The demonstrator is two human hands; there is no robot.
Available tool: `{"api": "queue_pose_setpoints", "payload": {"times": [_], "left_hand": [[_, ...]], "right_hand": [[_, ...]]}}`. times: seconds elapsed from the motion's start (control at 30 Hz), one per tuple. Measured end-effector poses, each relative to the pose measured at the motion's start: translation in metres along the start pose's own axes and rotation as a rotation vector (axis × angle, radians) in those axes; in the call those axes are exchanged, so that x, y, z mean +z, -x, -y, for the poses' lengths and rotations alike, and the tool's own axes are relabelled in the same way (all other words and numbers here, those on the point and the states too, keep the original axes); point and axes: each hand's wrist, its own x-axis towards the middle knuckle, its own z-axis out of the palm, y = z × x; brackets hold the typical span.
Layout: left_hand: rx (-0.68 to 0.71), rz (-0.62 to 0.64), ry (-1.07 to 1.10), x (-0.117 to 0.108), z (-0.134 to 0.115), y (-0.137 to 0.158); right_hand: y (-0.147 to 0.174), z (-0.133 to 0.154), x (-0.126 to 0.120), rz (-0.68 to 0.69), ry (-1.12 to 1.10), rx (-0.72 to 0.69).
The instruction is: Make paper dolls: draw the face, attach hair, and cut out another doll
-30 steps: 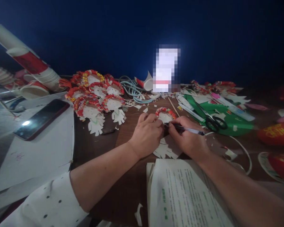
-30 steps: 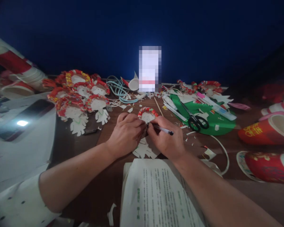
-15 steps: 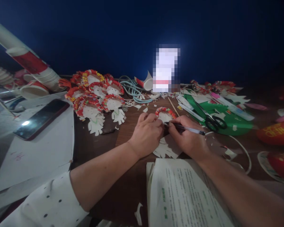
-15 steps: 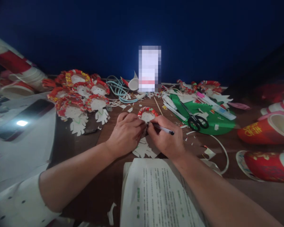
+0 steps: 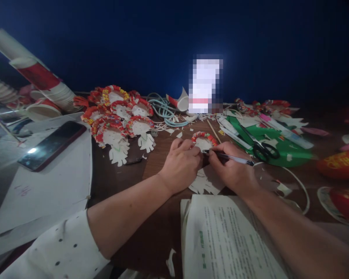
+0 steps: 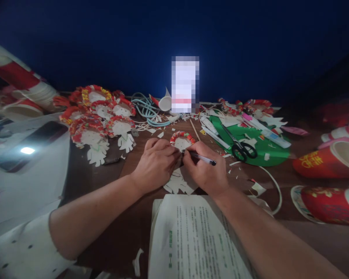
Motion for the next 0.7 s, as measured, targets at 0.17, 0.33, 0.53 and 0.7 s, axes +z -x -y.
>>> {"api": "queue_pose_setpoints", "payload": {"times": [0.17,0.33,0.53,0.7], "left_hand": [[-0.005,0.008,0.015,-0.0006,0.0001,-0.0001],[-0.011,0.015,0.03,-0.0009,-0.0001,-0.0003],[-0.011,0.024,0.021,-0.0015,-0.0005,-0.0005],[0.008,0.022,0.011,-0.0022,0.0005,0.0003]], "right_hand": [[0.0002,-0.0001,-0.0004,0.019,0.012,-0.006],[-0.0001,-0.0003,0.0002,-0.001,0.032,-0.018],[0.0011,-0.0011,0.0008,0.005,0.037,-0.024],[-0.0033,-0.0004,-0.0052,-0.115,-0.046,-0.059]]}}
